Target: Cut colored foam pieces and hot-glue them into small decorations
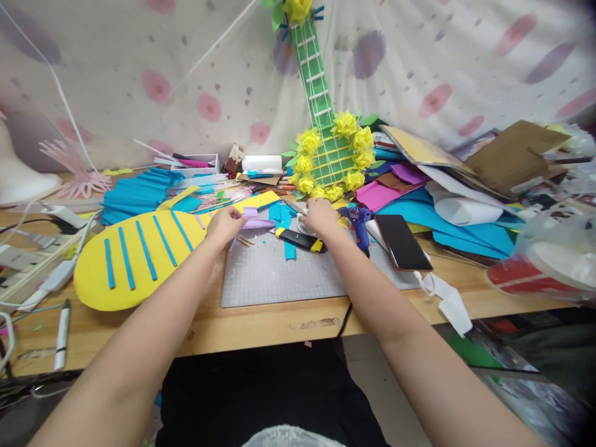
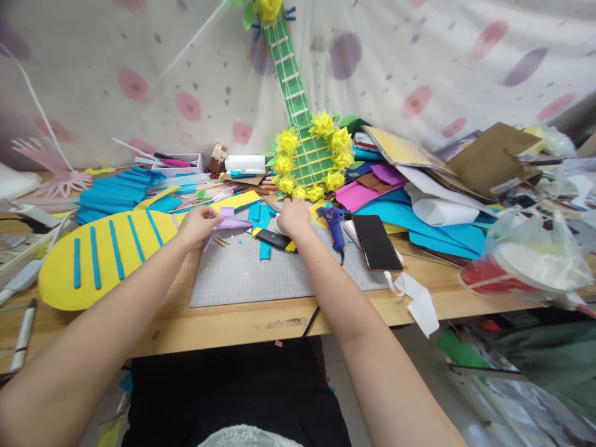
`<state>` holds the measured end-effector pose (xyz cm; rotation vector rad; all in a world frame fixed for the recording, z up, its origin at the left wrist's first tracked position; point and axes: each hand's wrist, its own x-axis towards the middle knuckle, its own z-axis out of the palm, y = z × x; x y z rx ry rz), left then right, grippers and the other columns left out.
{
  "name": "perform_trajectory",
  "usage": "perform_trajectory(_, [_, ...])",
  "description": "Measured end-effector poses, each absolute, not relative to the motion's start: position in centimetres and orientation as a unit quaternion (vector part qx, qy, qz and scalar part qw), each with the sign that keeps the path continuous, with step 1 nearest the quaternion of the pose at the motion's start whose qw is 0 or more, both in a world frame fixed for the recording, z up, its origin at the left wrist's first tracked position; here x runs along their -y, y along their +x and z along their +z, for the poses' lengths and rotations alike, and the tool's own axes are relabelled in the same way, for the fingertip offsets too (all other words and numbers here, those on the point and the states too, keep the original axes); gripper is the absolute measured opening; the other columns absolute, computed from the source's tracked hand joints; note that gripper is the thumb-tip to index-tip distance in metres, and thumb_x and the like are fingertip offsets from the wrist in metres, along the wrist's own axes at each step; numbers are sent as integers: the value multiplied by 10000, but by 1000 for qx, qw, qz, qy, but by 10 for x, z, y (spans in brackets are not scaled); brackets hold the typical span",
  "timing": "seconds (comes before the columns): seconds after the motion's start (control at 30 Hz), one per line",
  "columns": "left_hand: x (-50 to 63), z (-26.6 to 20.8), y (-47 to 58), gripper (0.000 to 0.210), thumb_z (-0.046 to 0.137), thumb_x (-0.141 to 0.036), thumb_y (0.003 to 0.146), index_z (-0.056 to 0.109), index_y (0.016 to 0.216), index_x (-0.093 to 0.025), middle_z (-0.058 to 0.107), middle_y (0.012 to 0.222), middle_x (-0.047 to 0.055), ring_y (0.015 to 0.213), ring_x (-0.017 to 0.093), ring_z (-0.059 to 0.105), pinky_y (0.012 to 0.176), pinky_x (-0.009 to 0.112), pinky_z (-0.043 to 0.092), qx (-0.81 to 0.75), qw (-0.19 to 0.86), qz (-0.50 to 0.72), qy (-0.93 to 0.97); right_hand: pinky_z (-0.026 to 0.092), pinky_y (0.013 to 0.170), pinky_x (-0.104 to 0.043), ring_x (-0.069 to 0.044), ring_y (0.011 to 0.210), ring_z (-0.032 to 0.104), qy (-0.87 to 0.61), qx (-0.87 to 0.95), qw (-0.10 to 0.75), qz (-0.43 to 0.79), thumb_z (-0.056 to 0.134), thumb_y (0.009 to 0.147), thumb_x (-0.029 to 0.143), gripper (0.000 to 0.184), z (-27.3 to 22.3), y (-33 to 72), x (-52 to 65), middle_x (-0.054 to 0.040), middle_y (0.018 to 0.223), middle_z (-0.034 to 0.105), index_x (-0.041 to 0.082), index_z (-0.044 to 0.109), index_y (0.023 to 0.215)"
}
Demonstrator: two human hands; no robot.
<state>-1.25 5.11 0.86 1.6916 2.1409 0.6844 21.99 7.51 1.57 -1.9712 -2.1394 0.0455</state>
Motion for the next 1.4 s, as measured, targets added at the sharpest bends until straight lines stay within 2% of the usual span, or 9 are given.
perform_trajectory(0.07, [-53, 6, -12, 178, 557, -372, 703, 543, 755, -203, 620, 795, 14, 734, 156, 571, 660, 265, 418, -707, 158, 326, 607, 425, 852, -367, -265, 1045, 541, -646, 740, 180, 55, 542, 780, 310, 325, 21, 210, -70, -154, 1093, 605, 129, 595, 1044])
perform_trajectory(0.17, [-52, 4, -6, 146, 506, -327, 756, 504, 816, -194, 598, 802, 10, 737, 127, 561, 683, 237, 428, -651, 140, 430, 610, 463, 762, -312, -187, 840, 608, -588, 728, 253, 244, 546, 796, 346, 348, 25, 188, -65, -78, 906, 662, 170, 569, 1096])
perform_trajectory(0.33, [-32, 1, 13, 170, 417, -338, 845, 499, 915, -206, 603, 912, 33, 827, 141, 574, 744, 259, 439, -616, 69, 467, 631, 473, 536, -226, -105, 558, 588, -418, 601, 340, 591, 455, 845, 469, 548, 21, 161, -60, 13, 727, 645, 269, 310, 1334])
perform_trajectory(0.47, [-17, -9, 25, 160, 432, -275, 843, 577, 826, -210, 606, 1051, 68, 1012, 191, 534, 868, 323, 405, -551, -6, 382, 742, 515, 593, -244, -110, 649, 619, -334, 510, 401, 683, 429, 829, 539, 439, 11, 155, -59, 9, 799, 653, 234, 496, 1138])
perform_trajectory(0.67, [-11, -15, 21, 153, 493, -239, 791, 632, 851, -218, 614, 1045, 71, 1031, 220, 530, 930, 393, 365, -514, -25, 349, 783, 499, 783, -272, -143, 839, 640, -414, 452, 484, 625, 633, 703, 240, 235, -13, 156, -66, -42, 939, 684, 150, 585, 915])
perform_trajectory(0.8, [-10, -13, -7, 188, 466, -274, 813, 633, 858, -200, 615, 953, 72, 955, 213, 549, 876, 368, 388, -611, -16, 373, 698, 493, 809, -328, -179, 894, 642, -455, 502, 478, 559, 616, 702, 254, 258, -27, 164, -72, -75, 988, 683, 143, 607, 935])
perform_trajectory(0.97, [-14, -17, -34, 150, 572, -288, 745, 659, 852, -229, 607, 977, 52, 966, 221, 510, 881, 368, 372, -554, 54, 252, 792, 484, 822, -356, -195, 925, 630, -497, 596, 439, 452, 621, 691, 271, 341, -34, 169, -72, -68, 1005, 677, 154, 611, 1012])
perform_trajectory(1.17, [-16, -24, -35, 115, 611, -318, 728, 661, 806, -250, 586, 951, 44, 981, 236, 477, 885, 394, 341, -565, 47, 173, 805, 490, 774, -303, -170, 864, 637, -530, 631, 397, 403, 577, 730, 282, 332, -27, 167, -64, -61, 994, 678, 144, 604, 1030])
perform_trajectory(1.4, [-20, -25, -27, 106, 568, -293, 773, 626, 789, -206, 607, 881, 51, 910, 211, 505, 850, 367, 357, -543, 81, 294, 783, 484, 794, -321, -184, 854, 625, -515, 621, 422, 414, 602, 703, 269, 270, -23, 169, -65, -49, 935, 681, 147, 627, 942])
